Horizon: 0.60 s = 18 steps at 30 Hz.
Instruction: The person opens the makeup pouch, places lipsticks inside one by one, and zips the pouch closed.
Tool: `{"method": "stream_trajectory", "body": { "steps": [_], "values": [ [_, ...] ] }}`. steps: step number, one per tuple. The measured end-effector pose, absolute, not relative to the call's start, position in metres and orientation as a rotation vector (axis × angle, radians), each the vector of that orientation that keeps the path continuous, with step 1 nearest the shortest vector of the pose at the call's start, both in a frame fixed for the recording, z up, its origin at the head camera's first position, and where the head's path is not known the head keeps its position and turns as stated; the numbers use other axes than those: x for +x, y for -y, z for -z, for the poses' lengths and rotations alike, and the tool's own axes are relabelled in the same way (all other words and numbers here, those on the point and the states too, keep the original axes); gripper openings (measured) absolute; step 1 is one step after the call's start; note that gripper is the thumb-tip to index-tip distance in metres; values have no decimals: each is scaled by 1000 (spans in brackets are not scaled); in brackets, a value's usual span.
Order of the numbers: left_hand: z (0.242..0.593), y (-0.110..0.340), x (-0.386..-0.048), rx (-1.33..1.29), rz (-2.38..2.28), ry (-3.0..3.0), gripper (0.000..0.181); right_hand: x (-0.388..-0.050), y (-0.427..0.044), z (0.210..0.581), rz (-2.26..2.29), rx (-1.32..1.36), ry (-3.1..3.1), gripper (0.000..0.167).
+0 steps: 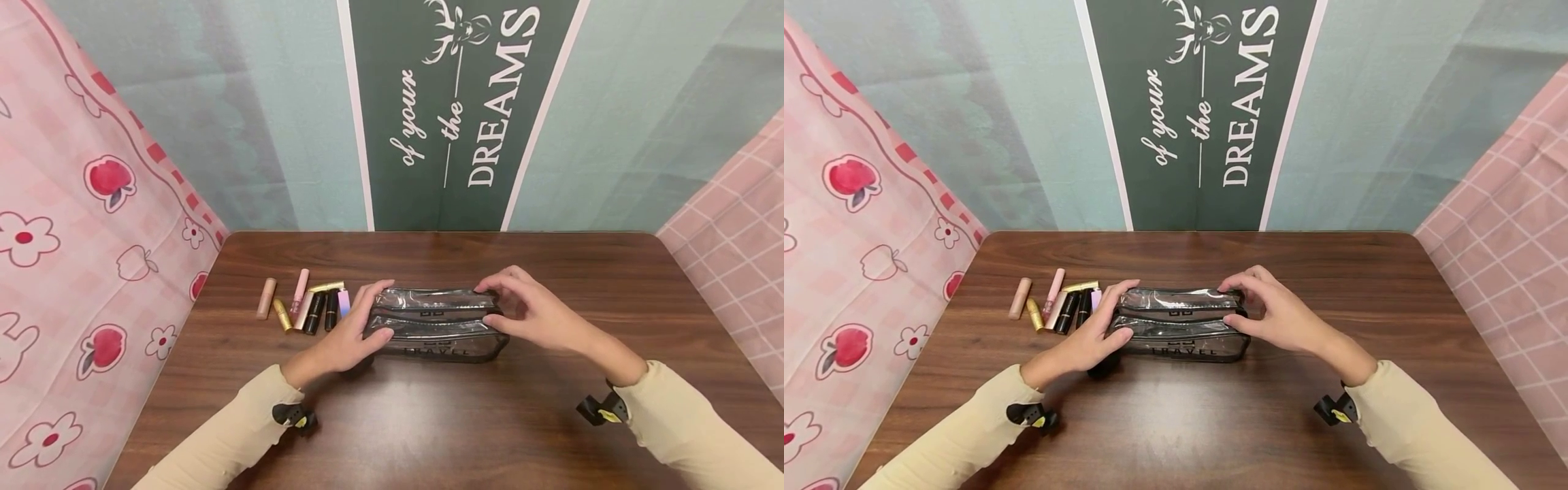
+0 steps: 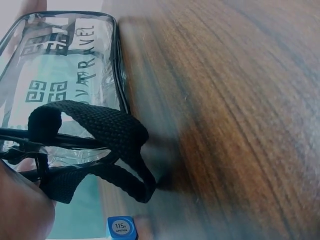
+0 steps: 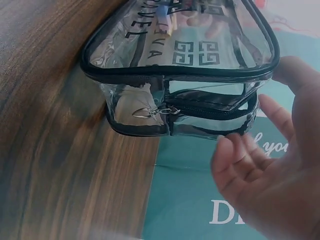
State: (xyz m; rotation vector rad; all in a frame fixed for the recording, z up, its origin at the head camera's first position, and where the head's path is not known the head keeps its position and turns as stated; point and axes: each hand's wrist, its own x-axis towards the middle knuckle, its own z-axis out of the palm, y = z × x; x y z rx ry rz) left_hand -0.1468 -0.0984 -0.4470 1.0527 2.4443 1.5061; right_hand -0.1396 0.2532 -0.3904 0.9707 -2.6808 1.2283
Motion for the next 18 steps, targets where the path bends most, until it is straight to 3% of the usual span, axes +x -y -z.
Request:
{"method": "stream_trajectory", "body": {
  "steps": [18],
  "values": [
    [450, 98, -147, 1037, -1549, -2398, 75, -133, -255, 408, -1453, 882, 2749, 52]
  ]
}}
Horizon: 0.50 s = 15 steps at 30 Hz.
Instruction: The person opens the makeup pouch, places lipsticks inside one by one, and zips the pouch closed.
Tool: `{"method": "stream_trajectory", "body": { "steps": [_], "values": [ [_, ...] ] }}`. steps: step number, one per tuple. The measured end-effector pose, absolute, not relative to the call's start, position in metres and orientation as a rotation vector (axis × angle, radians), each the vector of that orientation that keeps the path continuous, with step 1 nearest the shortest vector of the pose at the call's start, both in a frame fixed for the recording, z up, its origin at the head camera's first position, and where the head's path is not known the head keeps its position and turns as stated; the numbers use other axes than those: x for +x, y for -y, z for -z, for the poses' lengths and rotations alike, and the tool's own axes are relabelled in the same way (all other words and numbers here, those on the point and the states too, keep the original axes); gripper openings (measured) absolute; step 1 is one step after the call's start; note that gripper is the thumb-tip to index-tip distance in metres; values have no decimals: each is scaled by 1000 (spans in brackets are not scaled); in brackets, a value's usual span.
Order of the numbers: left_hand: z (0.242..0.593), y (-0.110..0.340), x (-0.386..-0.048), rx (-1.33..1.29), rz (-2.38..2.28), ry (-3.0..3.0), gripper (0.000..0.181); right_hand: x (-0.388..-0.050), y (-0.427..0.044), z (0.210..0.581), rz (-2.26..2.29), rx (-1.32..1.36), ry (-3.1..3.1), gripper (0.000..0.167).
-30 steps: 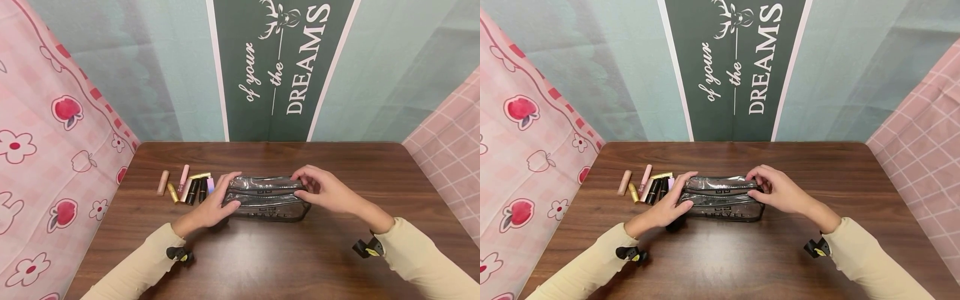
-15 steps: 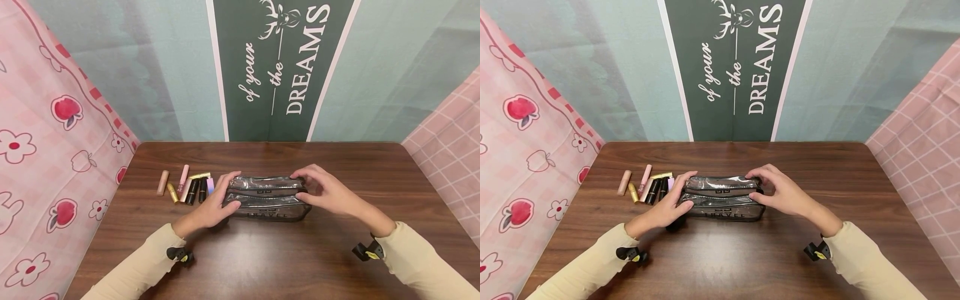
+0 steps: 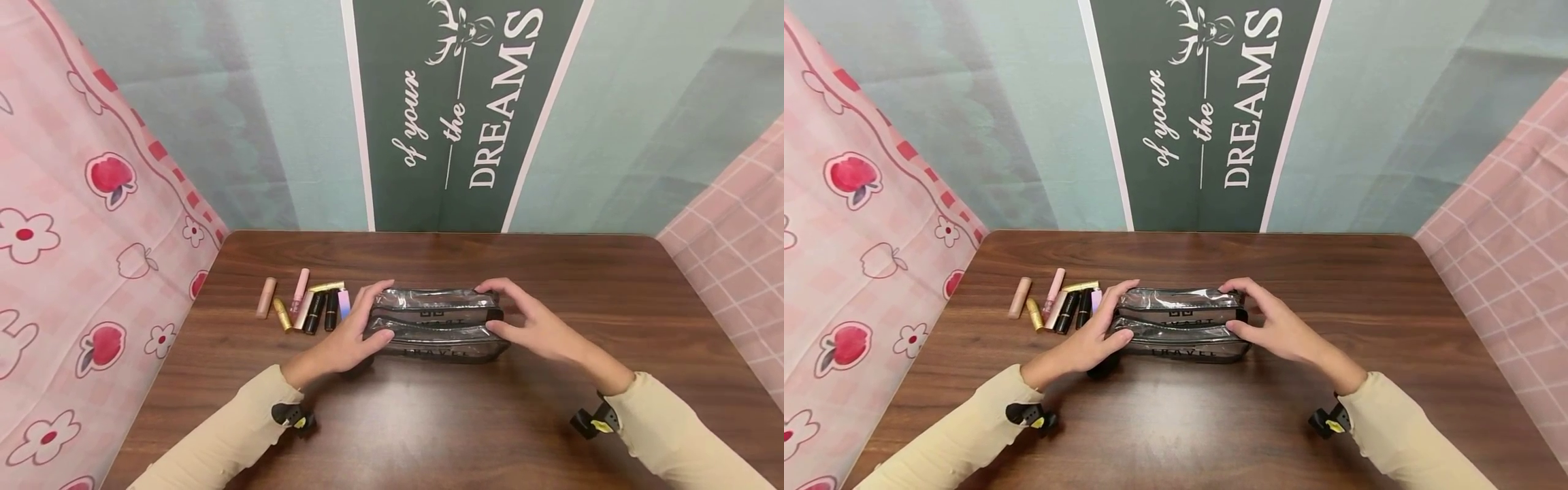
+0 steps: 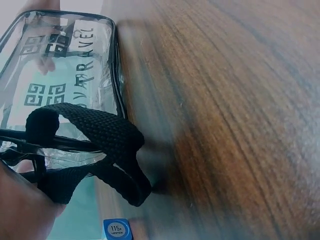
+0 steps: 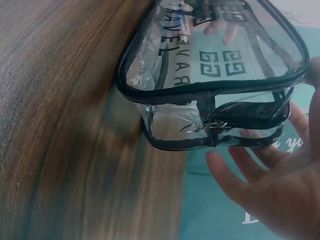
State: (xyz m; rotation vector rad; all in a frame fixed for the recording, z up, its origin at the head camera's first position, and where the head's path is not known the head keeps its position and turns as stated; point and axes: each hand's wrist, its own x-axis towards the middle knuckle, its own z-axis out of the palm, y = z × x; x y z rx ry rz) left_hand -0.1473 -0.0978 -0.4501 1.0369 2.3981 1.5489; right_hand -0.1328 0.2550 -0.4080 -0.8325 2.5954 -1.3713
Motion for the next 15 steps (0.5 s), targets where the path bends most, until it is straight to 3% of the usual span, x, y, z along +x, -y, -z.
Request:
{"method": "stream_trajectory", "body": {
  "steps": [15],
  "values": [
    [451, 98, -147, 1036, -1547, -2408, 80, -139, -262, 407, 1212, -946, -2604, 62]
  ]
}}
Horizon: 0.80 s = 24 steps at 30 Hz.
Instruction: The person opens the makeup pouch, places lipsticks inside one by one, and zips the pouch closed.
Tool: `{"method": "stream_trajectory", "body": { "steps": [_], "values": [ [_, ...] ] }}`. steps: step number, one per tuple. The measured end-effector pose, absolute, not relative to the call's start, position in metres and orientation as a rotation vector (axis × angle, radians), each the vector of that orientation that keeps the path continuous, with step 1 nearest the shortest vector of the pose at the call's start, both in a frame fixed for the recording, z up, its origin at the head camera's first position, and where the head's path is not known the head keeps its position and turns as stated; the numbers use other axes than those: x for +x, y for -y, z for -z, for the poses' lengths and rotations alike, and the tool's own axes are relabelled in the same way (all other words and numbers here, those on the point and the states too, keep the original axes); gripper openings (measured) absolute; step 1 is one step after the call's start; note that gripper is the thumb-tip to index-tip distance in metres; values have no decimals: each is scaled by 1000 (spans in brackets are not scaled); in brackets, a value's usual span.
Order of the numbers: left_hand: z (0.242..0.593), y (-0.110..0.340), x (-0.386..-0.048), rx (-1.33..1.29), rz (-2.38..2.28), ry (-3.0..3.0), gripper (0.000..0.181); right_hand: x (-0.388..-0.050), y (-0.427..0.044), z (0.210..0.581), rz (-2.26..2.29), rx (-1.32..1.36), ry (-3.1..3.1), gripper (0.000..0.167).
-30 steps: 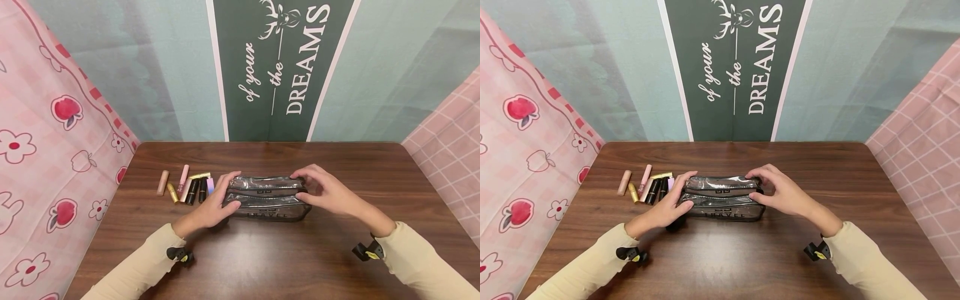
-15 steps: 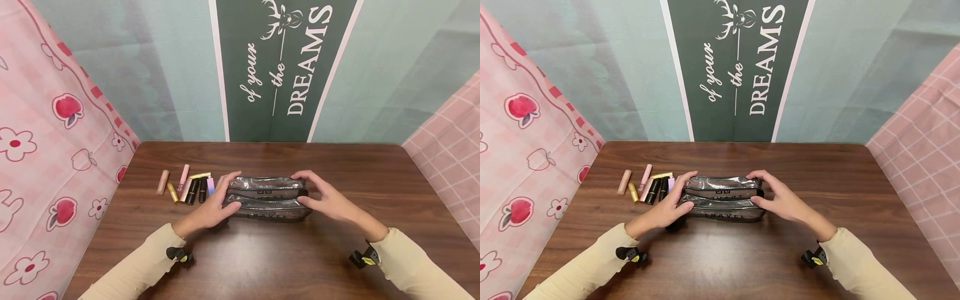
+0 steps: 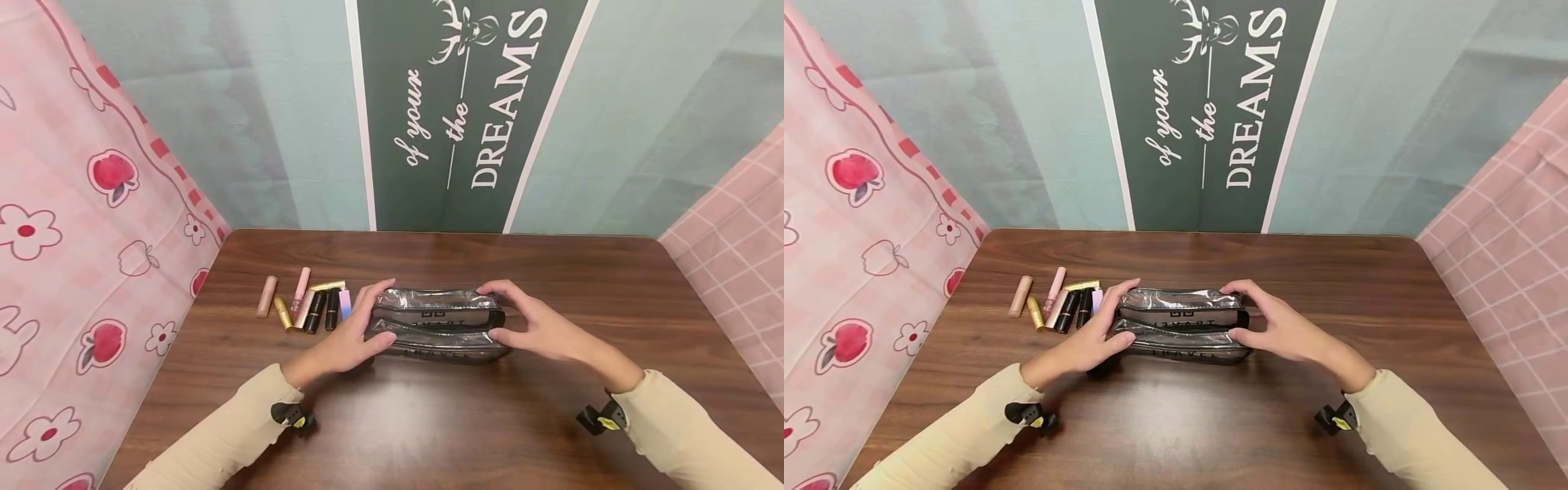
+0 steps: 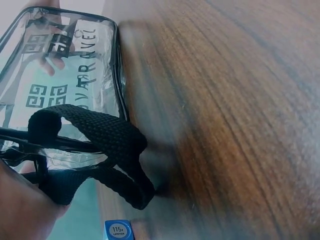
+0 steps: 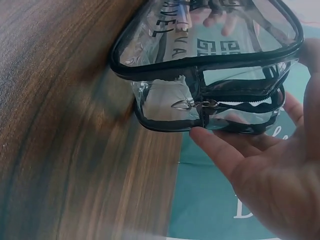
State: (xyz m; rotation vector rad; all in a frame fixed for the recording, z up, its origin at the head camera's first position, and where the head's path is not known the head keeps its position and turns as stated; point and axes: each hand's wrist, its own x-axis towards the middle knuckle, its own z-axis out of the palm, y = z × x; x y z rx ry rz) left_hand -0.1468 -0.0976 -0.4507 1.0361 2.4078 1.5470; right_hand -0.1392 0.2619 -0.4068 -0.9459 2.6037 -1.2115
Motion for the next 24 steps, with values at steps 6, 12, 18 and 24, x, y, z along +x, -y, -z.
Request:
{"method": "stream_trajectory", "body": {
  "steps": [6, 12, 18, 24],
  "values": [
    [452, 97, -147, 1023, -1561, -2407, 82, -140, -263, 406, 1221, -989, -2581, 66],
    [449, 97, -147, 1047, -1563, -2405, 86, -141, -265, 405, 1204, -1003, -2579, 69],
    [447, 96, -148, 1079, -1573, -2396, 92, -141, -266, 401, 1130, -1017, -2605, 74],
    [444, 96, -148, 1102, -1590, -2389, 100, -141, -267, 398, 1172, -1023, -2526, 76]
  ]
}}
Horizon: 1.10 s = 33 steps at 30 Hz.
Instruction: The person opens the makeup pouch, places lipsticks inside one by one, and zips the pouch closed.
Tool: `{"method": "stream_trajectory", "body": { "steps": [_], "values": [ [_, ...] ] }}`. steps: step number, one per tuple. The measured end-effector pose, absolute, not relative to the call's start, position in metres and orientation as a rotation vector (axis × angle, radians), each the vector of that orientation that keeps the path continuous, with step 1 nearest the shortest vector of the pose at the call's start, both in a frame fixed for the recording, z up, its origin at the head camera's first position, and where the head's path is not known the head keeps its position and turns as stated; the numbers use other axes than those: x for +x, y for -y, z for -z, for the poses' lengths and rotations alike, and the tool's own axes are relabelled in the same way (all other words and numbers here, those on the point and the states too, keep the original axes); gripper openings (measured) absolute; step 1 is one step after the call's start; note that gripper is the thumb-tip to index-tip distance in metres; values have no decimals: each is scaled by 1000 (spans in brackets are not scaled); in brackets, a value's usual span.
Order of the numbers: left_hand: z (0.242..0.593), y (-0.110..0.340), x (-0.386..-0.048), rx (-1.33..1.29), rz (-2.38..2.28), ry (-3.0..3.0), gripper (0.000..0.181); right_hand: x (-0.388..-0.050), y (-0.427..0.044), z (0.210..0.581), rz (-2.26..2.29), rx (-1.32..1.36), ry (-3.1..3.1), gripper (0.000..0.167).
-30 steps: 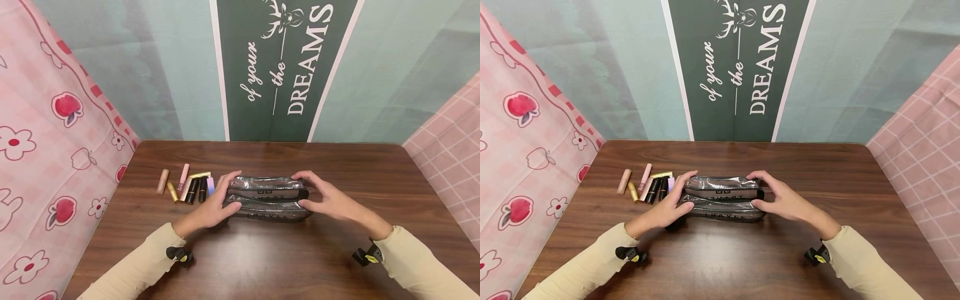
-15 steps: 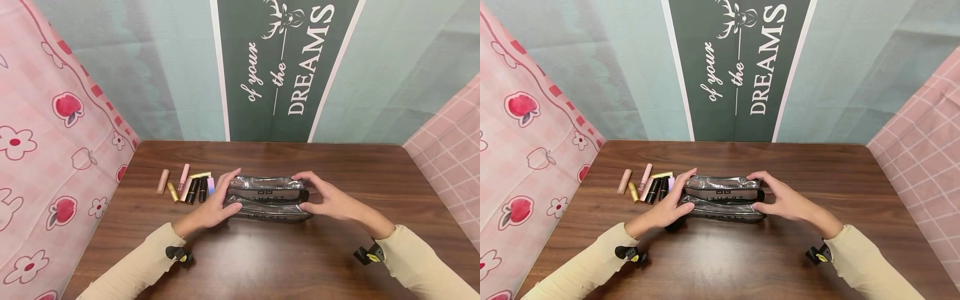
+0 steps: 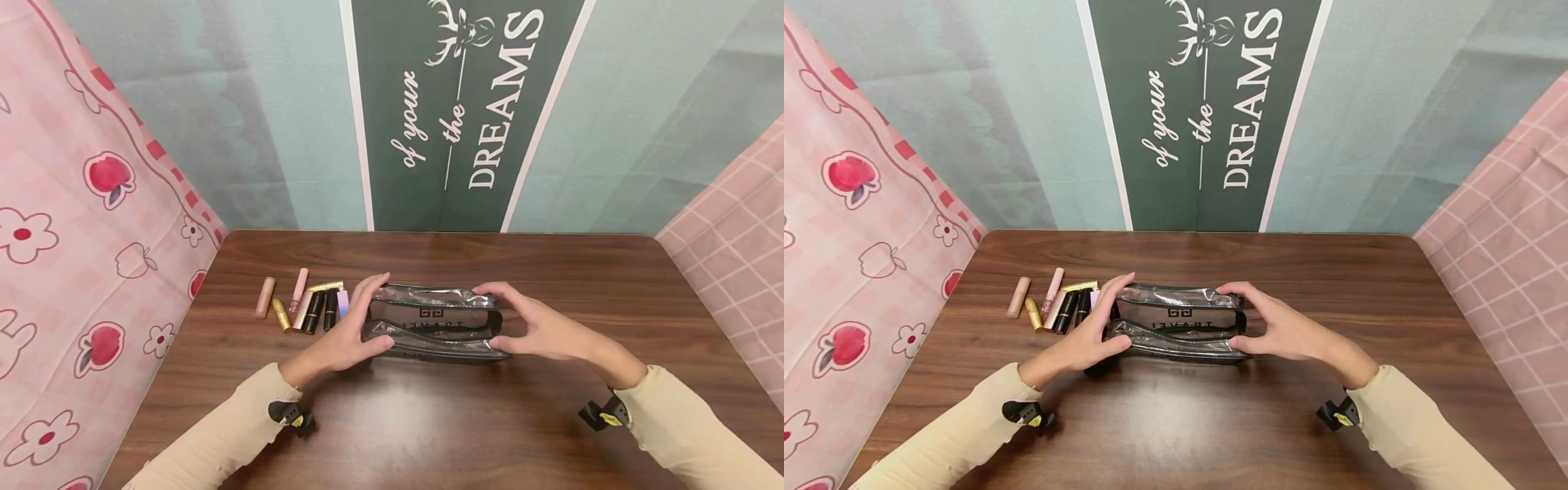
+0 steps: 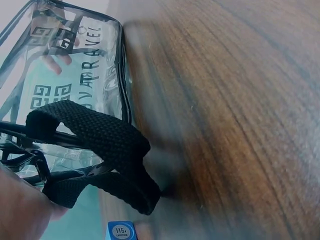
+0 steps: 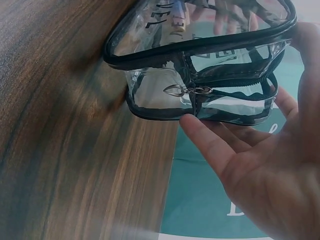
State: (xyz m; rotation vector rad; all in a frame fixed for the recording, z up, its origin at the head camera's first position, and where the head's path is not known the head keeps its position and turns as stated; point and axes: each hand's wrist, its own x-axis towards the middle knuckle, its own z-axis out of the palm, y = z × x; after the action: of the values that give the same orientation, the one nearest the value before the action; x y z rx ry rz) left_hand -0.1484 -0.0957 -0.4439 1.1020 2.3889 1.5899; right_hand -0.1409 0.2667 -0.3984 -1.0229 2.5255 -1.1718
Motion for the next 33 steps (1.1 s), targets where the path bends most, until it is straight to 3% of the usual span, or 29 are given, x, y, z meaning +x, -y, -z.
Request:
{"method": "stream_trajectory", "body": {
  "steps": [4, 13, 21, 28, 33],
  "values": [
    [442, 98, -150, 1112, -1602, -2391, 100, -141, -266, 397, 1187, -1010, -2494, 75],
    [435, 111, -159, 1129, -1706, -2434, 63, -142, -268, 397, 1196, -979, -2462, 73],
    [422, 133, -165, 957, -1665, -2589, 56, -143, -268, 398, 1268, -955, -2398, 71],
    [416, 152, -170, 780, -1595, -2678, 61, -143, -267, 399, 1317, -959, -2344, 72],
    [409, 171, -175, 525, -1526, -2855, 59, -144, -268, 399, 1295, -961, -2361, 72]
  ]
}}
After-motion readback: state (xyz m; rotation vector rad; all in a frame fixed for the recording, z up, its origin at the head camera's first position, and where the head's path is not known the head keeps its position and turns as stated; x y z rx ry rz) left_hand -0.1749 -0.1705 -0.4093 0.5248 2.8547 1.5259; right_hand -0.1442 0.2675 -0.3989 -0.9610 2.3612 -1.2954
